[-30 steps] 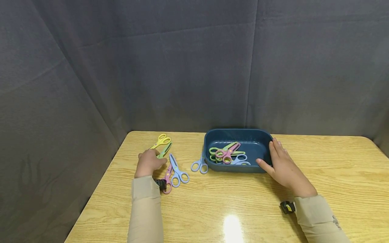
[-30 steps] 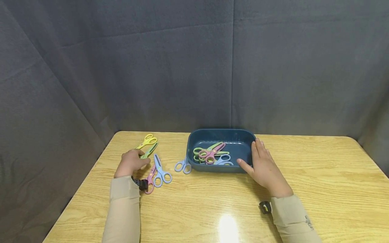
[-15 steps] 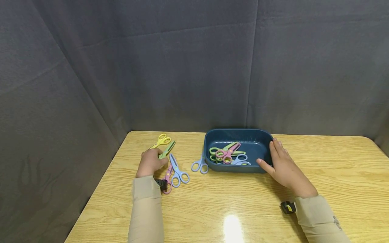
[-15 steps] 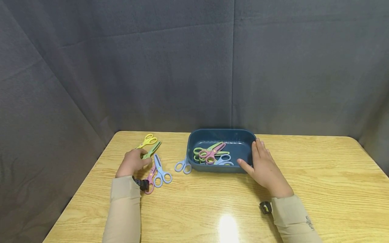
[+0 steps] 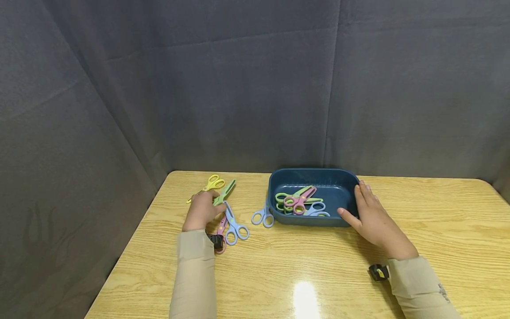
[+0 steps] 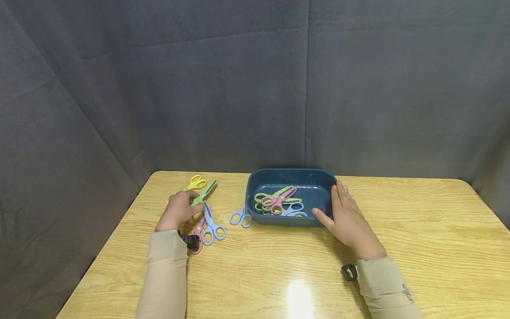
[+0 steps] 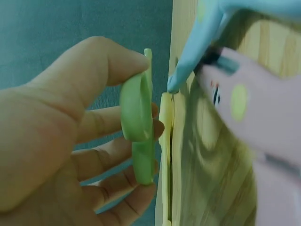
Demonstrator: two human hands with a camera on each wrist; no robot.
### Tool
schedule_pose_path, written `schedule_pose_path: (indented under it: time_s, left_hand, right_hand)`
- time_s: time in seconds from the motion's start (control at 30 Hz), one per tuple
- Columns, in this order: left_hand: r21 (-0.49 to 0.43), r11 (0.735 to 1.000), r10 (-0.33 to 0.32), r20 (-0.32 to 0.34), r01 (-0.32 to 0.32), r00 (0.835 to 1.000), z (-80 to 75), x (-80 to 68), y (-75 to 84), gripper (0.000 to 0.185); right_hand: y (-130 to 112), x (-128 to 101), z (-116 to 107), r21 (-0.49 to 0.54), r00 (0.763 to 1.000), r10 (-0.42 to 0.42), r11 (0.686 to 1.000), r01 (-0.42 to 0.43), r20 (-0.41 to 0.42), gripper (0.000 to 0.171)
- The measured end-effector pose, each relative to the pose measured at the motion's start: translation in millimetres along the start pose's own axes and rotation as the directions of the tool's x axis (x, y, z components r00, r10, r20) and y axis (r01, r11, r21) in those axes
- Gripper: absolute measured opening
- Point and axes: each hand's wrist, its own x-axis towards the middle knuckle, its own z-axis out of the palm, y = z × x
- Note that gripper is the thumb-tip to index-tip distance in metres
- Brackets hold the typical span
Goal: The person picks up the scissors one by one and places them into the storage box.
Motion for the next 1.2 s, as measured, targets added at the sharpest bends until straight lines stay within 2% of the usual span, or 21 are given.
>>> schedule_pose_path:
  time_s: [0.3,0.53,0.7,0.9,1.2]
  left_hand:
    - [-0.009,0.998,0.066,-0.026,-0.066,0.998,7.3,3.7,6.9,0.039]
    - [-0.019,0.997,0.072,-0.061,-0.074,0.995,8.6,5.0,10.2,0.043]
    - [-0.033,0.992,0.117,-0.093,-0.12,0.989,9.8,6.5,13.8,0.044]
    - [-0.028,0.985,0.166,-0.096,-0.169,0.982,11.0,6.2,20.2,0.044]
    - [-0.057,0.98,0.186,-0.093,-0.191,0.978,10.2,6.8,32.7,0.045]
  right_hand:
    - [0,-1,-1,0.003,1.0,-0.004,1.0,0.004,0.005,0.099]
    - [-1,-1,-1,-0.002,1.0,-0.002,1.0,0.002,0.004,0.098]
    - [-2,-1,-1,0.002,1.0,-0.004,1.0,0.004,0.004,0.098]
    - [-1,-1,-1,0.012,1.0,-0.006,1.0,0.006,0.011,0.098]
    - [-1,-1,-2,0.012,1.0,-0.007,1.0,0.007,0.009,0.099]
